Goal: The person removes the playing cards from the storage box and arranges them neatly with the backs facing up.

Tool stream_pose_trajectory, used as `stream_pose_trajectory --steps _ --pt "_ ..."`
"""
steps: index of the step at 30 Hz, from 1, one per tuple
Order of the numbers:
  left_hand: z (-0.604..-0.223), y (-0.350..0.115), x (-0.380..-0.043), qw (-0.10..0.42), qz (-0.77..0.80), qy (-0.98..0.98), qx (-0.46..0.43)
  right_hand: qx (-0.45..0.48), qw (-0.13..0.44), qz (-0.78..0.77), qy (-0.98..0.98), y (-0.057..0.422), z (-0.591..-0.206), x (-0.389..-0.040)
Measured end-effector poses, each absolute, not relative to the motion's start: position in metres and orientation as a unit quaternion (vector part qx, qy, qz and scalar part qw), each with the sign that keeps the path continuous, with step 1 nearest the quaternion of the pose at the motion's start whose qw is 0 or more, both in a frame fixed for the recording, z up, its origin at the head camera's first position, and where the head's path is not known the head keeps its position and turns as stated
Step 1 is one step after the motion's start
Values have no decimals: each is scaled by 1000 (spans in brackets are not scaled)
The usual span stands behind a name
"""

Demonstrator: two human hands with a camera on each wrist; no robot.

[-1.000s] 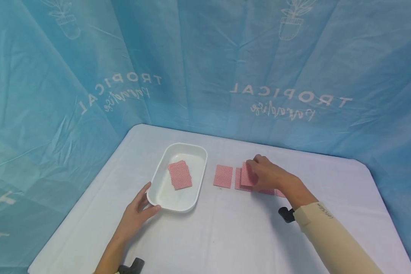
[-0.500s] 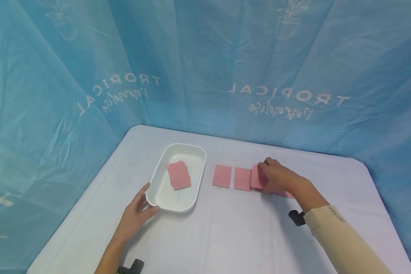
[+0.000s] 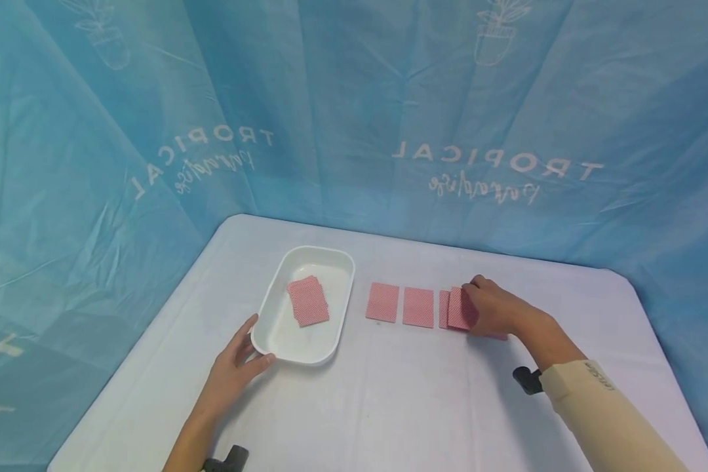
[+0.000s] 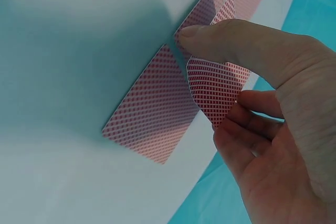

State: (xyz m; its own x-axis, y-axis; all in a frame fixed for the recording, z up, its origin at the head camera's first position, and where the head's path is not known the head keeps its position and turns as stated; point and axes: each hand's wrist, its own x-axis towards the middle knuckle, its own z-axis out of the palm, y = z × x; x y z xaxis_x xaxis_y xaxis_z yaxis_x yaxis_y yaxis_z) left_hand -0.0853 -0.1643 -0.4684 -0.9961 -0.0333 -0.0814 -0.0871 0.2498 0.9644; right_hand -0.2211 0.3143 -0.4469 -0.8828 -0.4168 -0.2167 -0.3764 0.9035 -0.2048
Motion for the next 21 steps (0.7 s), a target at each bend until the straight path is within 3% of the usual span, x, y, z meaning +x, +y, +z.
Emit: stream_pose_trajectory --steps 10,21 --pt "-470 -165 -86 24 605 795 -38 -185 144 -90 968 328 -447 -215" --pt "-509 -176 -95 4 613 790 -18 -174 154 -96 968 347 -453 -213"
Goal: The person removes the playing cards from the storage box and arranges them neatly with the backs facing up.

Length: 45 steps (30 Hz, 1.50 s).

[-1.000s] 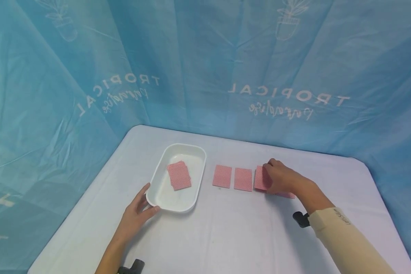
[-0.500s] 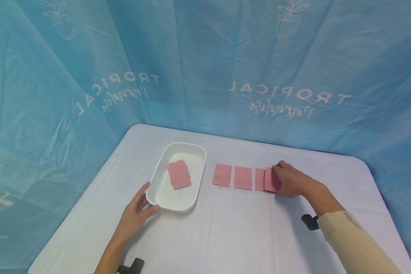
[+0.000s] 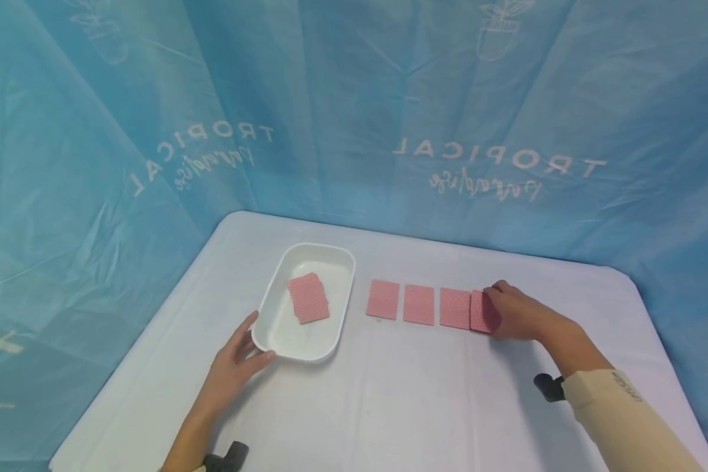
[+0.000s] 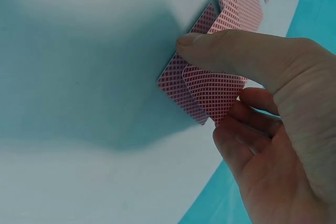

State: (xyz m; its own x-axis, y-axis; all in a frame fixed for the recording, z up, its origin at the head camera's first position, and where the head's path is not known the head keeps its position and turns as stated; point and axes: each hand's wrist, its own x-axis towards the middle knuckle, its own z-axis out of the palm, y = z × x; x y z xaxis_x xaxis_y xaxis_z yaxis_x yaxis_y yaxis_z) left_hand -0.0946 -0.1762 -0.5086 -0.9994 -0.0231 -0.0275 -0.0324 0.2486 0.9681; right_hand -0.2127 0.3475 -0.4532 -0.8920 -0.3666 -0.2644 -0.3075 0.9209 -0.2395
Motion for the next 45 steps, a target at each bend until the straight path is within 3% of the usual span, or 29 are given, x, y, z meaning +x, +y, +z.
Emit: stream_pose_trajectory --steps 26,45 --pt "-507 -177 -95 4 620 785 -21 -151 148 -97 973 392 -456 -202" --pt "-507 -177 -94 7 617 787 -21 -138 183 -97 968 409 -453 -202"
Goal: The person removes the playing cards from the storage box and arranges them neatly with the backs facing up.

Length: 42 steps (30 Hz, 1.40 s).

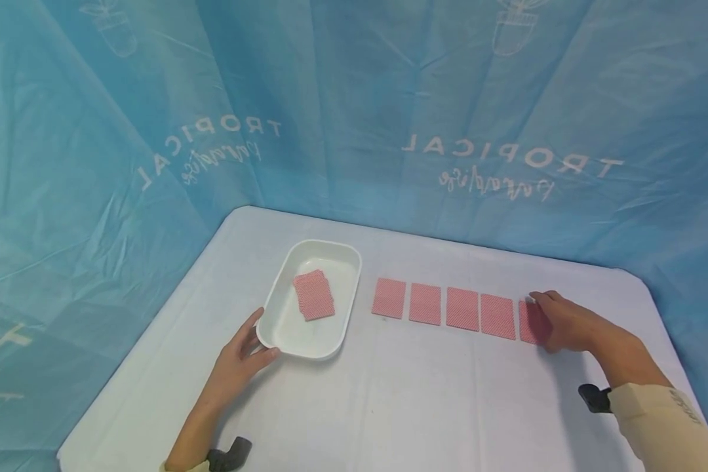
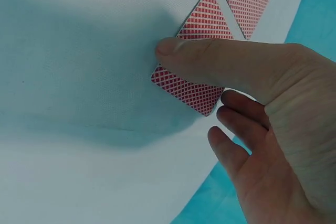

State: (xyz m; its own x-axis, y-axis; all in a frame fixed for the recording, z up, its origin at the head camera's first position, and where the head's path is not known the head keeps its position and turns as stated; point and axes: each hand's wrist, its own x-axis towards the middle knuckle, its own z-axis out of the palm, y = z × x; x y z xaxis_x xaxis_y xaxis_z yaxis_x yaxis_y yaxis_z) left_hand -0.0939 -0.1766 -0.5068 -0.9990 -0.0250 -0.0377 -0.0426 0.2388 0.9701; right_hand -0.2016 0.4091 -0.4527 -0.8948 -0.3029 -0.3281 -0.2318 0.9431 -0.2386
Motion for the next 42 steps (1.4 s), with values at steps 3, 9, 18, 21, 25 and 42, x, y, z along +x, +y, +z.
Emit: stream_pose_trajectory --steps 3,9,18,21,25,42 --pt "-506 -177 -93 7 619 785 -20 -139 187 -97 968 409 -453 -203" --pt "-506 -177 -94 6 619 785 -16 -154 169 -80 970 406 -452 -208" --pt "-506 -176 -95 4 611 791 -24 -156 130 -96 975 386 -430 -218" --pt "-505 -175 -93 16 604 795 -44 -163 125 -107 973 377 -429 -218" --pt "-493 -172 -90 25 612 789 -49 -181 114 -114 970 363 -429 -219" --pt "-505 -175 -92 -2 609 793 -32 -214 113 -122 963 313 -416 -229"
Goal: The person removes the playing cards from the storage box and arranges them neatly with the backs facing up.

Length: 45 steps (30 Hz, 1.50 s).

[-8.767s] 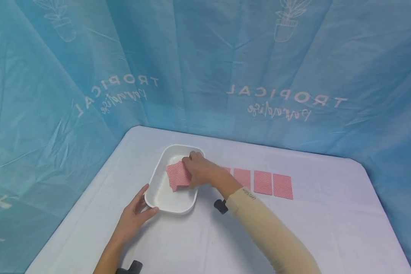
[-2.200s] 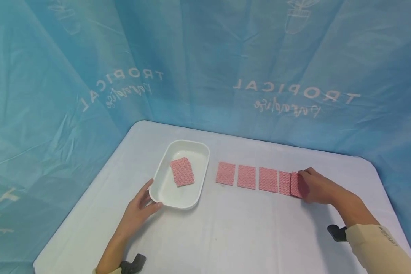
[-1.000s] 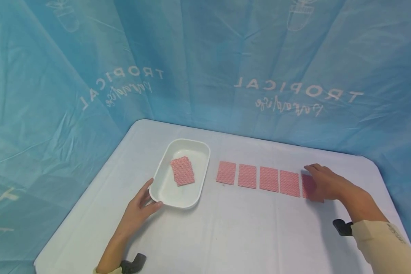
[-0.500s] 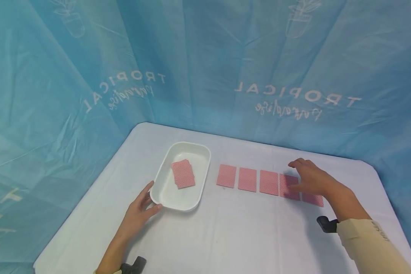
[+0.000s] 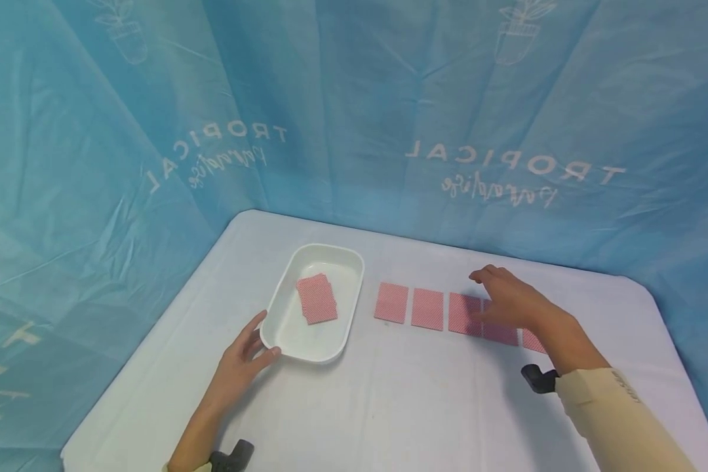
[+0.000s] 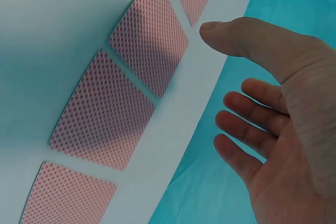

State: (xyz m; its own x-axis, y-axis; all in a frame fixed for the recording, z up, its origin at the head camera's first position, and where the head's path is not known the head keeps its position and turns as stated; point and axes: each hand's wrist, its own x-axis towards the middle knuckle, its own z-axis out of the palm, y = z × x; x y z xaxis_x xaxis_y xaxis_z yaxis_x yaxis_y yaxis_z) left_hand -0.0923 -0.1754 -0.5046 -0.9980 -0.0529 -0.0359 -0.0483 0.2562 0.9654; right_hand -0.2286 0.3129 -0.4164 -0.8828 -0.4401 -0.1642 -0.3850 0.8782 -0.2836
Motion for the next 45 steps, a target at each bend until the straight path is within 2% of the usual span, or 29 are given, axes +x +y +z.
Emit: stream_pose_trajectory --steps 19,33,45 --pt "-504 -178 -92 -5 -608 -793 34 -251 104 -112 956 248 -423 -240" --pt "-506 -176 -93 -5 -616 -787 40 -276 99 -139 946 208 -402 -246" --pt "-504 -175 -92 -9 -620 -783 45 -293 92 -148 940 174 -409 -252"
